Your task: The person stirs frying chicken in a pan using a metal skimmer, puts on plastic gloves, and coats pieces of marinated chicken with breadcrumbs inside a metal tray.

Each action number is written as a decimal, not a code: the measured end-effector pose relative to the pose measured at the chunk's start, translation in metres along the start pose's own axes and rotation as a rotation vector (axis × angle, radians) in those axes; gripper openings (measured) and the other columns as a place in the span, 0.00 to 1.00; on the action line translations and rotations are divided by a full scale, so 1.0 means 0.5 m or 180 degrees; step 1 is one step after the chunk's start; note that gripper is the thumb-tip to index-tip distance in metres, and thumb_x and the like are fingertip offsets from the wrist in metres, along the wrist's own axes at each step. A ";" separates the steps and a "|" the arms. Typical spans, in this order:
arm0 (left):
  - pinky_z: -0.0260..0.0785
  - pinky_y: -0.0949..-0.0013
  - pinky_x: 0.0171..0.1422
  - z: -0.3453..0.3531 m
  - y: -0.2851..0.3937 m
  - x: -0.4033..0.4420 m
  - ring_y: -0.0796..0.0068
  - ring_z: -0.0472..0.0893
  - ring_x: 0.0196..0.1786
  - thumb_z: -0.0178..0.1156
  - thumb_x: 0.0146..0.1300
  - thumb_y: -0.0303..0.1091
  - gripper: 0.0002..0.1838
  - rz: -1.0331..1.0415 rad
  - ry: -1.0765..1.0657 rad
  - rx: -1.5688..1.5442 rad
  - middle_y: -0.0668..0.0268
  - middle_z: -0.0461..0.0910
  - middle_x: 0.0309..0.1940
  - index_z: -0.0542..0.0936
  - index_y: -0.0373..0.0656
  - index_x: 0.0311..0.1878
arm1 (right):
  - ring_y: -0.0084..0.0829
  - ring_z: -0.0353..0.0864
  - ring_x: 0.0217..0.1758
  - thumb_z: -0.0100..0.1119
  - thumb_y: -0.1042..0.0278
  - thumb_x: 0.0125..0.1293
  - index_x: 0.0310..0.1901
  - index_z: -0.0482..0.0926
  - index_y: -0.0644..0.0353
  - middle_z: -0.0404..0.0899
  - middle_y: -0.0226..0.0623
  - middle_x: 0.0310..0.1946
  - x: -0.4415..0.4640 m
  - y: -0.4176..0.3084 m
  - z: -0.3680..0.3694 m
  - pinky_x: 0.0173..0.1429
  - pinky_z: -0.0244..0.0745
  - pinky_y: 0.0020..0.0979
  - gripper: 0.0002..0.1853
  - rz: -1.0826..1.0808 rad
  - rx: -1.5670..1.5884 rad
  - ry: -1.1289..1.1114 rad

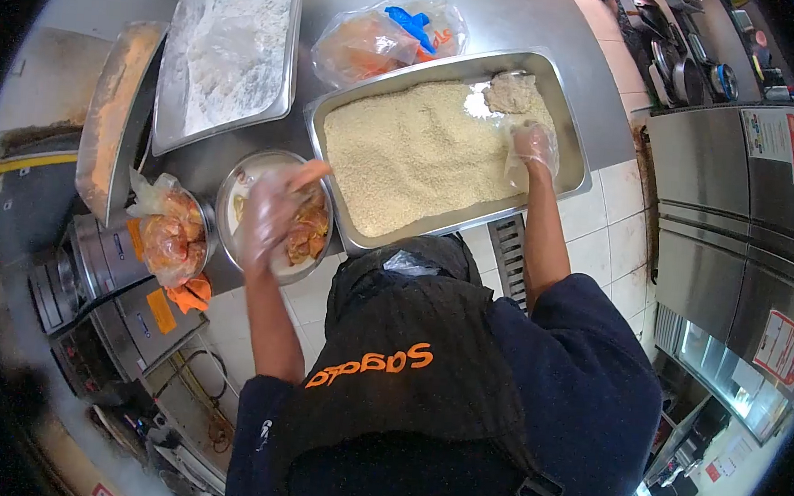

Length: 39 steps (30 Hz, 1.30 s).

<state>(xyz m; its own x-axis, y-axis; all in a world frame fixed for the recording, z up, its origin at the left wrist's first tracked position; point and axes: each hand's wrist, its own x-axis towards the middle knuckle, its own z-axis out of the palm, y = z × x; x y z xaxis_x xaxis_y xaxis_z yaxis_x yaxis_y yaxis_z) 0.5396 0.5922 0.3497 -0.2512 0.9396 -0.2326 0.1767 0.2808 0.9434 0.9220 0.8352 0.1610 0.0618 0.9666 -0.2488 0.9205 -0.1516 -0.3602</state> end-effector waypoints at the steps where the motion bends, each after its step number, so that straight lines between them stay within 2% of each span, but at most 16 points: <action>1: 0.70 0.67 0.51 0.044 0.016 0.028 0.70 0.77 0.44 0.48 0.60 0.27 0.12 0.0430 -0.0135 0.0841 0.61 0.78 0.41 0.77 0.34 0.44 | 0.45 0.72 0.55 0.56 0.52 0.52 0.50 0.74 0.61 0.73 0.51 0.50 -0.007 -0.003 0.005 0.57 0.67 0.39 0.26 0.0122 0.0127 -0.0121; 3: 0.68 0.68 0.53 0.130 0.017 0.087 0.69 0.77 0.44 0.46 0.62 0.30 0.13 0.0255 -0.0297 0.0315 0.59 0.79 0.39 0.78 0.36 0.42 | 0.46 0.73 0.55 0.56 0.53 0.52 0.50 0.74 0.61 0.74 0.51 0.50 -0.021 -0.011 0.014 0.58 0.67 0.39 0.26 0.0278 0.0271 -0.0241; 6: 0.68 0.68 0.50 0.206 -0.059 0.154 0.65 0.78 0.41 0.45 0.63 0.31 0.13 0.0756 -0.0484 0.1863 0.56 0.79 0.36 0.79 0.38 0.39 | 0.46 0.73 0.54 0.55 0.54 0.53 0.50 0.74 0.61 0.74 0.51 0.49 -0.032 -0.020 0.015 0.58 0.66 0.39 0.26 0.0230 0.0357 -0.0174; 8: 0.69 0.65 0.47 0.232 -0.043 0.153 0.60 0.78 0.39 0.47 0.63 0.33 0.12 0.0837 -0.0759 0.0529 0.53 0.79 0.34 0.80 0.41 0.40 | 0.46 0.73 0.54 0.55 0.54 0.53 0.51 0.73 0.61 0.74 0.52 0.49 -0.038 -0.023 0.010 0.58 0.66 0.39 0.26 0.0162 0.0415 -0.0204; 9: 0.69 0.65 0.43 0.238 -0.038 0.140 0.61 0.79 0.37 0.54 0.60 0.37 0.11 0.0700 -0.0663 0.1942 0.53 0.79 0.32 0.80 0.41 0.39 | 0.46 0.73 0.54 0.55 0.54 0.53 0.51 0.73 0.61 0.74 0.52 0.49 -0.041 -0.023 0.007 0.58 0.66 0.39 0.26 0.0196 0.0436 -0.0195; 10: 0.69 0.65 0.43 0.233 -0.043 0.124 0.61 0.79 0.37 0.54 0.60 0.37 0.11 0.0703 -0.0696 0.1957 0.53 0.79 0.32 0.80 0.41 0.39 | 0.46 0.73 0.53 0.55 0.54 0.53 0.51 0.74 0.61 0.74 0.51 0.48 -0.042 -0.020 0.009 0.57 0.67 0.38 0.26 0.0117 0.0446 -0.0142; 16: 0.69 0.70 0.46 0.143 0.005 0.000 0.74 0.78 0.39 0.62 0.56 0.34 0.11 -0.0211 -0.0148 0.1001 0.61 0.80 0.35 0.78 0.37 0.39 | 0.45 0.76 0.50 0.54 0.53 0.53 0.45 0.78 0.60 0.77 0.50 0.44 -0.088 -0.069 -0.060 0.55 0.68 0.38 0.22 -0.0009 0.0441 -0.0303; 18: 0.70 0.71 0.48 0.101 -0.024 -0.030 0.75 0.77 0.41 0.62 0.56 0.33 0.14 -0.0745 0.0298 -0.0188 0.65 0.79 0.38 0.76 0.36 0.43 | 0.46 0.76 0.49 0.54 0.54 0.53 0.43 0.79 0.60 0.77 0.50 0.43 -0.089 -0.085 -0.058 0.54 0.68 0.39 0.21 0.0069 0.0458 -0.0576; 21: 0.70 0.74 0.49 0.081 -0.104 -0.037 0.77 0.77 0.42 0.63 0.55 0.32 0.17 -0.0633 0.0258 -0.0579 0.65 0.78 0.40 0.74 0.36 0.46 | 0.47 0.76 0.48 0.53 0.53 0.53 0.41 0.80 0.59 0.77 0.50 0.42 -0.077 -0.087 -0.031 0.53 0.69 0.40 0.20 -0.0142 0.0416 -0.0563; 28: 0.70 0.74 0.49 0.080 0.016 -0.042 0.76 0.76 0.44 0.59 0.59 0.38 0.19 -0.0731 0.0683 -0.1321 0.62 0.77 0.42 0.74 0.36 0.49 | 0.46 0.77 0.44 0.52 0.50 0.54 0.40 0.79 0.62 0.78 0.51 0.39 -0.077 -0.140 -0.016 0.50 0.70 0.40 0.22 -0.0660 0.0469 -0.0504; 30: 0.70 0.70 0.51 0.074 0.042 -0.040 0.71 0.77 0.46 0.57 0.60 0.42 0.22 -0.0518 0.0574 -0.2764 0.59 0.76 0.44 0.72 0.35 0.51 | 0.44 0.79 0.42 0.52 0.50 0.55 0.39 0.79 0.63 0.79 0.50 0.36 -0.085 -0.157 -0.024 0.49 0.71 0.39 0.22 -0.0760 0.0549 -0.0473; 31: 0.65 0.60 0.60 0.067 0.042 -0.044 0.61 0.74 0.53 0.51 0.61 0.55 0.35 -0.0349 0.0467 -0.2778 0.54 0.72 0.50 0.65 0.30 0.58 | 0.39 0.79 0.38 0.53 0.51 0.55 0.37 0.79 0.64 0.79 0.47 0.32 -0.094 -0.167 -0.030 0.46 0.72 0.37 0.21 -0.0943 0.0713 -0.0750; 32: 0.65 0.60 0.60 0.063 0.041 -0.047 0.61 0.74 0.53 0.51 0.61 0.55 0.35 -0.0330 0.0507 -0.2775 0.54 0.72 0.50 0.65 0.30 0.58 | 0.34 0.79 0.34 0.54 0.52 0.56 0.36 0.79 0.65 0.79 0.44 0.29 -0.106 -0.178 -0.039 0.43 0.73 0.35 0.20 -0.1134 0.0875 -0.1038; 34: 0.59 0.49 0.64 0.034 0.037 -0.056 0.48 0.63 0.62 0.54 0.58 0.57 0.38 -0.0029 0.0553 -0.4306 0.47 0.60 0.61 0.63 0.32 0.58 | 0.29 0.77 0.32 0.56 0.56 0.56 0.36 0.78 0.66 0.78 0.39 0.27 -0.143 -0.225 -0.050 0.40 0.73 0.31 0.18 -0.0941 0.1650 -0.1486; 35: 0.51 0.41 0.66 0.015 0.027 -0.067 0.43 0.54 0.66 0.53 0.55 0.62 0.43 0.0032 0.0723 -0.4365 0.46 0.51 0.66 0.60 0.34 0.61 | 0.25 0.76 0.30 0.58 0.59 0.56 0.36 0.77 0.66 0.77 0.35 0.26 -0.167 -0.254 -0.052 0.38 0.73 0.28 0.16 -0.0645 0.2391 -0.1931; 39: 0.42 0.38 0.68 -0.011 0.015 -0.085 0.43 0.49 0.68 0.54 0.44 0.72 0.55 0.0700 0.0651 -0.4299 0.49 0.45 0.68 0.51 0.41 0.67 | 0.23 0.75 0.31 0.61 0.66 0.54 0.43 0.74 0.66 0.76 0.34 0.32 -0.227 -0.327 -0.063 0.35 0.71 0.24 0.17 -0.0949 0.2965 -0.3030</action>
<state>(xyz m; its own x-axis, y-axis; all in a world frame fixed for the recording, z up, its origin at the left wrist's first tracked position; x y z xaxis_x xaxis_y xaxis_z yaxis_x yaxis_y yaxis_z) 0.5465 0.5533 0.3679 -0.4932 0.8612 -0.1229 -0.7897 -0.3840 0.4784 0.7764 0.7569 0.2763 -0.7276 0.5290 -0.4367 0.2296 -0.4121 -0.8817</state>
